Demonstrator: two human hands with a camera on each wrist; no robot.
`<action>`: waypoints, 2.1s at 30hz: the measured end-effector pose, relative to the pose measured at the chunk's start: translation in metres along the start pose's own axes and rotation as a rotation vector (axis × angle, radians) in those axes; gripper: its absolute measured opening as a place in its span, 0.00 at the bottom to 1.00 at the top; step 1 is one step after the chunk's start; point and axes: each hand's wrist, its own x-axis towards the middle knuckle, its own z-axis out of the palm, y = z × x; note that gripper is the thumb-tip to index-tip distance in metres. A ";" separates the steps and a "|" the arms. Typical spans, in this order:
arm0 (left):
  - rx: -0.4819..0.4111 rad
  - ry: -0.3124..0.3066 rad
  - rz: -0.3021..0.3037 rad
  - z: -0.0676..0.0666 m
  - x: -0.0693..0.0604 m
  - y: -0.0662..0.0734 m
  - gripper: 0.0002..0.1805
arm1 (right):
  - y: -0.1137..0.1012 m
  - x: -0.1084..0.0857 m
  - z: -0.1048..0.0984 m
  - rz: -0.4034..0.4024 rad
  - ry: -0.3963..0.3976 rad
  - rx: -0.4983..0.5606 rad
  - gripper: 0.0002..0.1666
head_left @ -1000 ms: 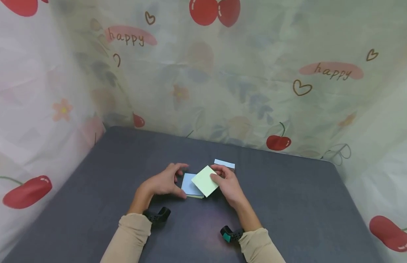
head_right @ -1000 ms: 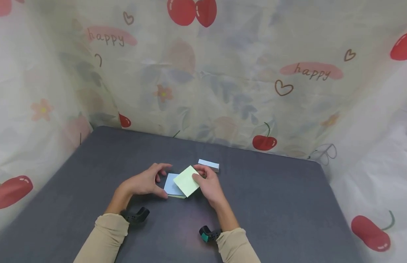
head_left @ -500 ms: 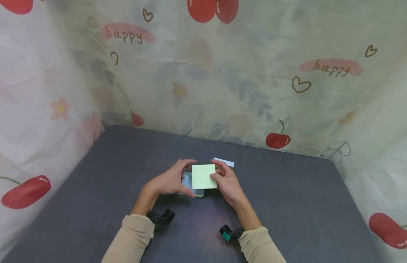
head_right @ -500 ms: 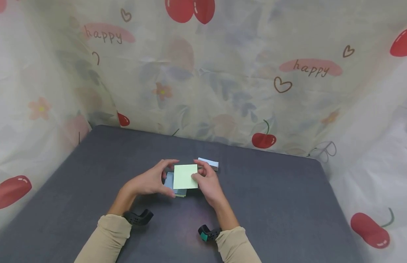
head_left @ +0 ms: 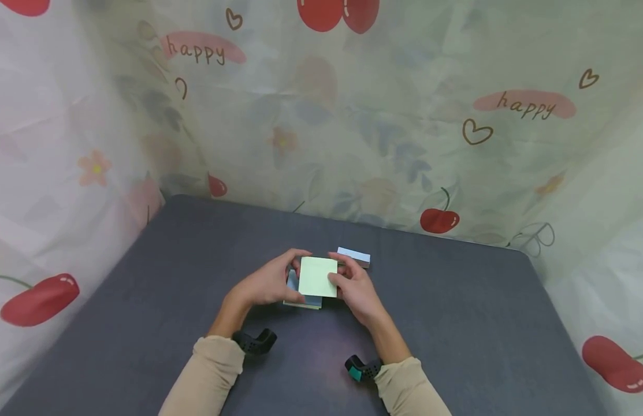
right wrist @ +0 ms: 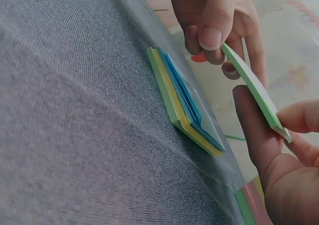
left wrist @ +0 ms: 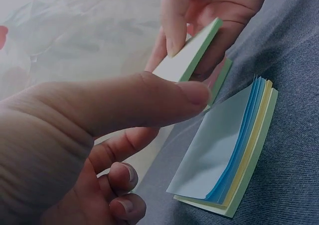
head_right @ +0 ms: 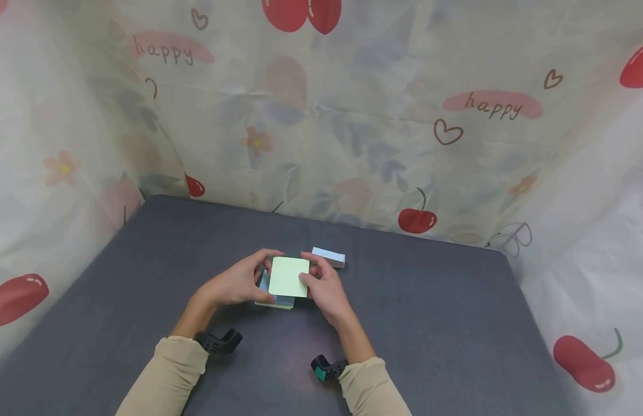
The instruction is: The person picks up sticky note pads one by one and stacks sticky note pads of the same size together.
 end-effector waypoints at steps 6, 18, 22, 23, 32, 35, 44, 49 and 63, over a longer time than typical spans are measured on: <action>0.038 0.006 -0.009 -0.004 0.000 0.001 0.51 | 0.000 0.000 -0.003 -0.060 -0.006 -0.166 0.34; 0.018 -0.005 0.002 -0.009 -0.003 0.002 0.50 | 0.000 -0.005 -0.014 -0.206 -0.223 -0.518 0.59; 0.025 -0.003 0.006 -0.010 -0.005 0.003 0.50 | -0.002 -0.006 -0.013 -0.215 -0.210 -0.552 0.56; 0.030 -0.002 0.007 -0.010 -0.005 0.002 0.50 | -0.002 -0.006 -0.013 -0.210 -0.210 -0.553 0.56; 0.041 -0.013 0.009 -0.011 -0.005 0.002 0.49 | -0.004 -0.006 -0.018 -0.138 -0.206 -0.485 0.48; 0.041 -0.010 0.011 -0.011 -0.006 0.002 0.49 | -0.004 -0.005 -0.019 -0.141 -0.208 -0.483 0.47; 0.036 0.000 0.021 -0.012 -0.006 0.000 0.46 | -0.002 -0.006 -0.018 -0.180 -0.227 -0.526 0.52; 0.007 -0.028 0.025 -0.011 -0.006 -0.001 0.48 | -0.002 -0.004 -0.018 -0.161 -0.129 -0.470 0.34; -0.031 -0.028 0.018 -0.010 -0.007 0.000 0.47 | -0.004 -0.006 -0.013 -0.093 -0.099 -0.369 0.29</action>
